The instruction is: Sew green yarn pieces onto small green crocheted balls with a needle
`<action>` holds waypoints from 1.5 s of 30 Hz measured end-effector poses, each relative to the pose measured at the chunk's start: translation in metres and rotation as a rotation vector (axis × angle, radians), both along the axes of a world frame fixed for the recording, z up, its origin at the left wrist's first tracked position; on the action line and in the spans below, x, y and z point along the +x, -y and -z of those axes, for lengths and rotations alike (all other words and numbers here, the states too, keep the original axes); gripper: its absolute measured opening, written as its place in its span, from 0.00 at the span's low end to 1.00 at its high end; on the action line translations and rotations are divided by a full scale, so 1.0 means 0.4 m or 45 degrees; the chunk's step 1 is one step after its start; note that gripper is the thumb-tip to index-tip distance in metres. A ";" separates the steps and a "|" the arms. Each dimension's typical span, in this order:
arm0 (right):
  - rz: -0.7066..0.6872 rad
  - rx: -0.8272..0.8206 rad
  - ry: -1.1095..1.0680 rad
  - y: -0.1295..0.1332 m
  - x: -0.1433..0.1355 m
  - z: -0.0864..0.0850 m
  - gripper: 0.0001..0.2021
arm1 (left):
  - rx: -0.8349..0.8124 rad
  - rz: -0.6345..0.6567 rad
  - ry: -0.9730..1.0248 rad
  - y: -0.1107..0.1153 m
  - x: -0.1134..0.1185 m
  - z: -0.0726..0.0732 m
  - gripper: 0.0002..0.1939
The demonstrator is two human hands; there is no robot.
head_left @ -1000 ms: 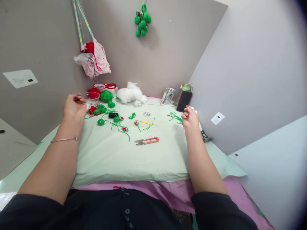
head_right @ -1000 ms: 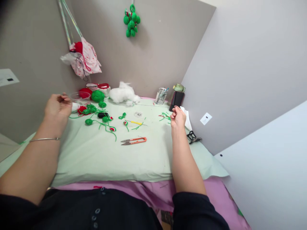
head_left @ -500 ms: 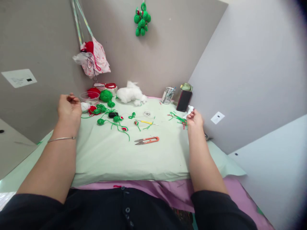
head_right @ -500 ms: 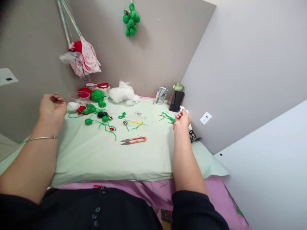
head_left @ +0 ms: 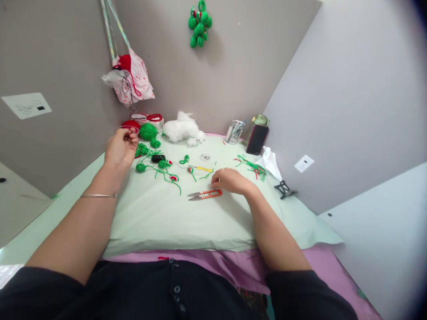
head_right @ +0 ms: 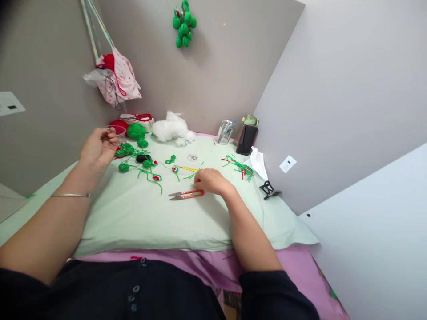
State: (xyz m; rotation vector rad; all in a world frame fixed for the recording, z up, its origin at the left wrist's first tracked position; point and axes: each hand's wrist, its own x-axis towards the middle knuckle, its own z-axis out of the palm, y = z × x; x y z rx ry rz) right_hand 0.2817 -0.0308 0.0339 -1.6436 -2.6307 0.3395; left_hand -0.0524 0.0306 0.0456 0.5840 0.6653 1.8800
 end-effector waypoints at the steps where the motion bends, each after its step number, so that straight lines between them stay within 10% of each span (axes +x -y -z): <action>1: -0.008 -0.006 0.078 0.005 -0.008 0.003 0.06 | 0.017 0.026 -0.033 0.003 0.013 0.003 0.11; 11: -0.115 0.145 0.334 0.025 -0.048 0.010 0.07 | 0.012 0.462 -0.536 0.066 0.177 0.062 0.03; 19: -0.078 -0.330 -1.015 0.016 -0.055 0.002 0.03 | -0.066 0.927 -0.695 0.119 0.236 0.067 0.08; 24: 0.052 -0.720 -1.562 0.000 -0.067 0.017 0.07 | 0.004 0.963 -0.638 0.123 0.234 0.063 0.08; 32: 0.192 -0.654 -1.993 -0.015 -0.078 0.029 0.14 | 0.184 1.106 -0.720 0.144 0.245 0.058 0.08; 39: 0.127 -0.653 -1.957 -0.002 -0.146 0.066 0.12 | 0.446 1.125 -1.157 0.226 0.299 0.042 0.09; 45: -0.132 -0.818 -1.803 0.002 -0.138 0.058 0.12 | 0.392 0.984 -0.863 0.210 0.285 0.033 0.07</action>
